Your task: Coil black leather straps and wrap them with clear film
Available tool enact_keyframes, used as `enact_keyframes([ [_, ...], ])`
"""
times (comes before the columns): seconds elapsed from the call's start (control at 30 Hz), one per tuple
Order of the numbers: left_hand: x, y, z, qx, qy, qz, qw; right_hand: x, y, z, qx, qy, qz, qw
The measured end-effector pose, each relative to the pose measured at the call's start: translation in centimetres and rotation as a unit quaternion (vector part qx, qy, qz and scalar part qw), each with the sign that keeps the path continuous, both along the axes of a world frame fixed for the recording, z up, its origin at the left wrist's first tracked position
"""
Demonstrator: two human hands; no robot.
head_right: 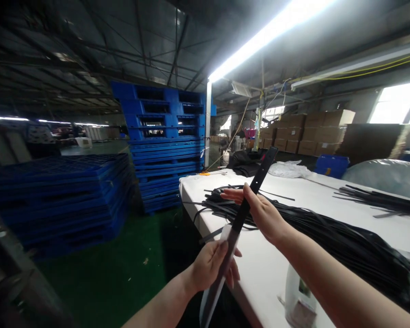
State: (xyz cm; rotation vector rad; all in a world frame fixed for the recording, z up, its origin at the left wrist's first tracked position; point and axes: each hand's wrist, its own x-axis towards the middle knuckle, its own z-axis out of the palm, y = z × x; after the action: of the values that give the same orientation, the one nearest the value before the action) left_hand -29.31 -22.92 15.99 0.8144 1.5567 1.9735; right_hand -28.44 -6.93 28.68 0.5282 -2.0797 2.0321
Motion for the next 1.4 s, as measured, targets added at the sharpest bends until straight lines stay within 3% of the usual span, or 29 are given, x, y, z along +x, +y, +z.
enact_keyframes([
  [0.17, 1.0, 0.5, 4.5, 0.027, 0.069, 0.088, 0.993, 1.7, -1.3, 1.4, 0.09, -0.031, 0.016, 0.995],
  [0.23, 1.0, 0.8, 6.0, 0.026, 0.092, 0.098, 0.991, 2.1, -1.3, 2.5, 0.094, -0.042, 0.02, 0.995],
  [0.33, 0.8, 1.5, 7.0, 0.014, 0.103, 0.087, 0.991, 1.9, 0.1, 5.1, 0.003, 0.034, -0.066, 0.997],
  [0.4, 0.7, 2.2, 7.2, 0.01, 0.105, 0.073, 0.992, 1.6, 1.3, 7.1, -0.061, 0.096, -0.141, 0.983],
  [0.5, 0.5, 3.3, 8.4, 0.027, 0.121, 0.065, 0.99, 1.7, 2.2, 9.1, -0.066, 0.125, -0.172, 0.975],
  [0.73, 0.4, 4.9, 13.7, 0.073, 0.185, 0.07, 0.978, 3.2, 2.0, 9.6, 0.001, 0.101, -0.131, 0.986],
  [0.97, 1.1, 6.4, 14.3, 0.074, 0.189, 0.042, 0.978, 4.3, 4.0, 11.3, -0.034, 0.158, -0.193, 0.968],
  [1.27, 1.6, 6.3, 15.1, 0.098, 0.201, 0.066, 0.972, 4.9, 3.5, 8.6, 0.032, 0.108, -0.119, 0.986],
  [1.4, 1.7, 6.3, 15.3, 0.095, 0.197, 0.054, 0.974, 5.6, 3.2, 8.3, 0.069, 0.124, -0.141, 0.98],
])
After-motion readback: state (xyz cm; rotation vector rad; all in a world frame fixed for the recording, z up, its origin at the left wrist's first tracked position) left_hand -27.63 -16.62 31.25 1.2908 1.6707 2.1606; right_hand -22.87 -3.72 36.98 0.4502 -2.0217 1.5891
